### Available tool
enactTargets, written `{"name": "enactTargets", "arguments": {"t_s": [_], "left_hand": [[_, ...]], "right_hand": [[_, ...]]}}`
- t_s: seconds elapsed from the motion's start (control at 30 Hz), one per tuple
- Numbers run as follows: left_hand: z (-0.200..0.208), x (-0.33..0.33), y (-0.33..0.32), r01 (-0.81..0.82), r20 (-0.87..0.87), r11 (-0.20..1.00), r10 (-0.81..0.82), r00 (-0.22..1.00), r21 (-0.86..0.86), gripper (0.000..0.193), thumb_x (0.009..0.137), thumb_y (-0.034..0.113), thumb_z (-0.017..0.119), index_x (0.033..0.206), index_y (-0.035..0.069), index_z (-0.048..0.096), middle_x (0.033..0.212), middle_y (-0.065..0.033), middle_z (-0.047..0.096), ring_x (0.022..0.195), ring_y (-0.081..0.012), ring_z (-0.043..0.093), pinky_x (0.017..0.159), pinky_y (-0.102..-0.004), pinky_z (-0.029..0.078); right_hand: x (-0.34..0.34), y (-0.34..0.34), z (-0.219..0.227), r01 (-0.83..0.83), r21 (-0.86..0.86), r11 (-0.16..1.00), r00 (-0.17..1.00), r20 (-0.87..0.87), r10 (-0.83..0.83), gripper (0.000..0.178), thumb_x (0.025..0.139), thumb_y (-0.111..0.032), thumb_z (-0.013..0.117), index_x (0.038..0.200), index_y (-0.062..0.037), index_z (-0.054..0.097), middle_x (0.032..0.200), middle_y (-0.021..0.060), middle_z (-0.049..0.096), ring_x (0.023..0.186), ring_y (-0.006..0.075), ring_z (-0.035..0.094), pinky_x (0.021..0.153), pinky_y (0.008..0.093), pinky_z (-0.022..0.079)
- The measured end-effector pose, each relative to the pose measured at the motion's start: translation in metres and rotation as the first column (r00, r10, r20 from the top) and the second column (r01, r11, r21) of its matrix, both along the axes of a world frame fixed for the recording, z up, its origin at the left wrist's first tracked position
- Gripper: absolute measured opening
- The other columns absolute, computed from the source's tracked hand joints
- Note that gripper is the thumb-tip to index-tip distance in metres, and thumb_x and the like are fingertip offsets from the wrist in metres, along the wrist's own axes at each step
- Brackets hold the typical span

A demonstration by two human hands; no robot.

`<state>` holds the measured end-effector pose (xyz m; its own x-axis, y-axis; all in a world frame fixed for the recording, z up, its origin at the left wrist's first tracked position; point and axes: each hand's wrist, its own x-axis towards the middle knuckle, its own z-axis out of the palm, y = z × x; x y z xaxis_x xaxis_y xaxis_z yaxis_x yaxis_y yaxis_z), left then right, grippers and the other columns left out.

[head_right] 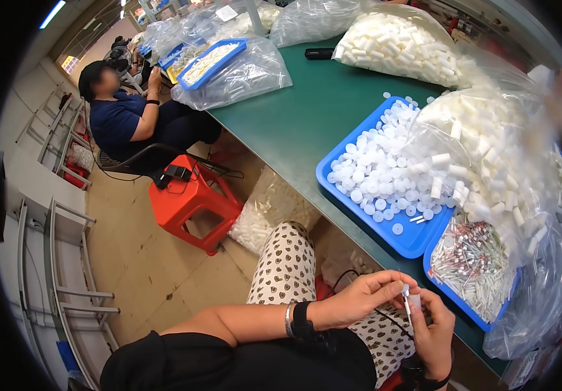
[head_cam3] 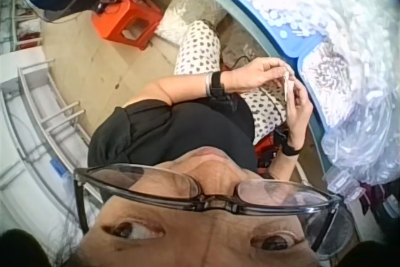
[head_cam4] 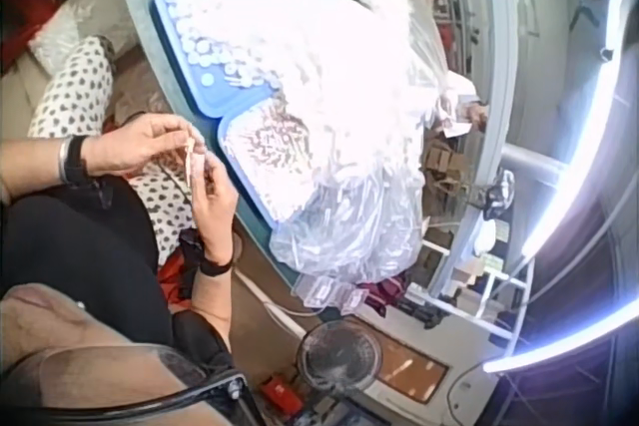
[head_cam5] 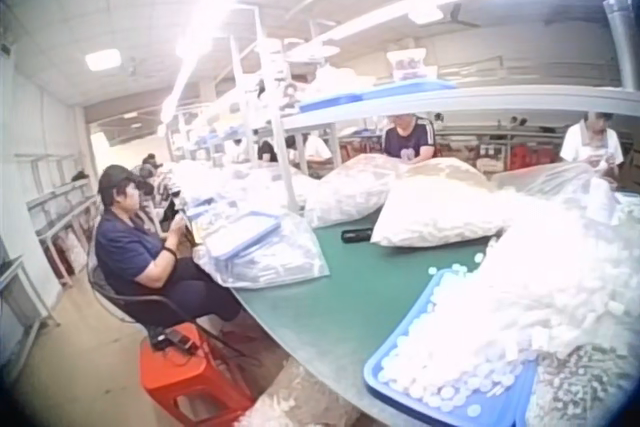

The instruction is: The person sits at a green table and repeatedly picks up small white plastic caps and metal rods from blue trays. They insert the rods into the caps and place the assembled units into a plastic bag. The process is repetitive and involves handling small parts by hand.

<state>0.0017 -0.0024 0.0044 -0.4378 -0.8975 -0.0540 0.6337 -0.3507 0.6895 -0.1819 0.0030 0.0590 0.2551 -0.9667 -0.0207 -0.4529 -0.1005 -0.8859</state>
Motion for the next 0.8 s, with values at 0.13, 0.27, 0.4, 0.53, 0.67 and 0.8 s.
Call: {"name": "enactTargets", "arguments": {"t_s": [0.13,0.27,0.4,0.53,0.67,0.8], "left_hand": [[-0.004,-0.001,0.006,0.027,0.103,0.999,-0.029,0.994,0.017,0.031,0.105,0.022,0.05,0.128,0.001,0.054,0.115,-0.0051,0.063,0.098,-0.0094,0.061,0.086,-0.0249,0.052],[0.001,0.008,0.008,-0.081,0.136,0.993,0.093,0.986,-0.091,0.028,0.105,0.021,0.049,0.123,0.0,0.057,0.11,-0.0049,0.065,0.096,-0.0101,0.063,0.085,-0.0259,0.052],[0.002,0.016,0.012,-0.087,0.295,0.986,0.126,0.947,-0.141,0.03,0.105,0.024,0.05,0.123,0.002,0.058,0.111,-0.0056,0.066,0.095,-0.0102,0.063,0.084,-0.0271,0.053],[-0.005,0.021,0.01,-0.032,0.329,0.997,0.053,0.943,-0.07,0.03,0.105,0.023,0.051,0.119,-0.001,0.06,0.106,-0.0043,0.065,0.091,-0.0096,0.06,0.081,-0.0246,0.05],[-0.004,0.021,0.007,0.041,0.307,0.999,-0.044,0.951,0.016,0.031,0.105,0.025,0.051,0.12,-0.001,0.06,0.106,-0.0043,0.065,0.091,-0.0098,0.06,0.082,-0.0248,0.05],[-0.012,0.021,0.01,0.064,0.283,0.991,-0.095,0.955,0.116,0.033,0.105,0.027,0.051,0.121,0.0,0.06,0.109,-0.0072,0.065,0.096,-0.0133,0.063,0.085,-0.0272,0.051]], "right_hand": [[0.001,0.008,-0.003,0.059,0.293,0.954,0.968,0.215,-0.126,0.022,0.097,-0.004,0.056,0.118,0.0034,0.06,0.093,0.0049,0.066,0.073,0.006,0.057,0.061,0.0199,0.045],[-0.004,-0.002,-0.017,-0.191,0.513,0.837,0.751,0.625,-0.212,0.029,0.101,-0.011,0.054,0.123,0.0075,0.056,0.091,0.0059,0.063,0.065,0.0059,0.05,0.058,0.0213,0.043],[-0.002,-0.001,-0.018,-0.296,0.614,0.732,0.648,0.692,-0.319,0.03,0.102,-0.011,0.051,0.126,0.0068,0.056,0.091,0.0044,0.062,0.066,0.0055,0.049,0.061,0.0223,0.044],[0.004,-0.001,-0.011,-0.153,0.485,0.861,0.939,0.343,-0.026,0.031,0.1,-0.015,0.057,0.126,0.0021,0.06,0.097,0.0024,0.065,0.068,0.0039,0.053,0.063,0.0206,0.047],[-0.001,0.002,-0.014,-0.141,0.445,0.885,0.954,0.301,0.0,0.03,0.1,-0.015,0.058,0.124,0.0024,0.06,0.096,0.0032,0.067,0.066,0.004,0.055,0.061,0.0203,0.048],[-0.003,0.006,-0.016,-0.098,0.454,0.886,0.932,0.353,-0.077,0.022,0.097,-0.01,0.062,0.114,0.0029,0.062,0.094,0.0038,0.068,0.067,0.0042,0.056,0.061,0.0211,0.048]]}}
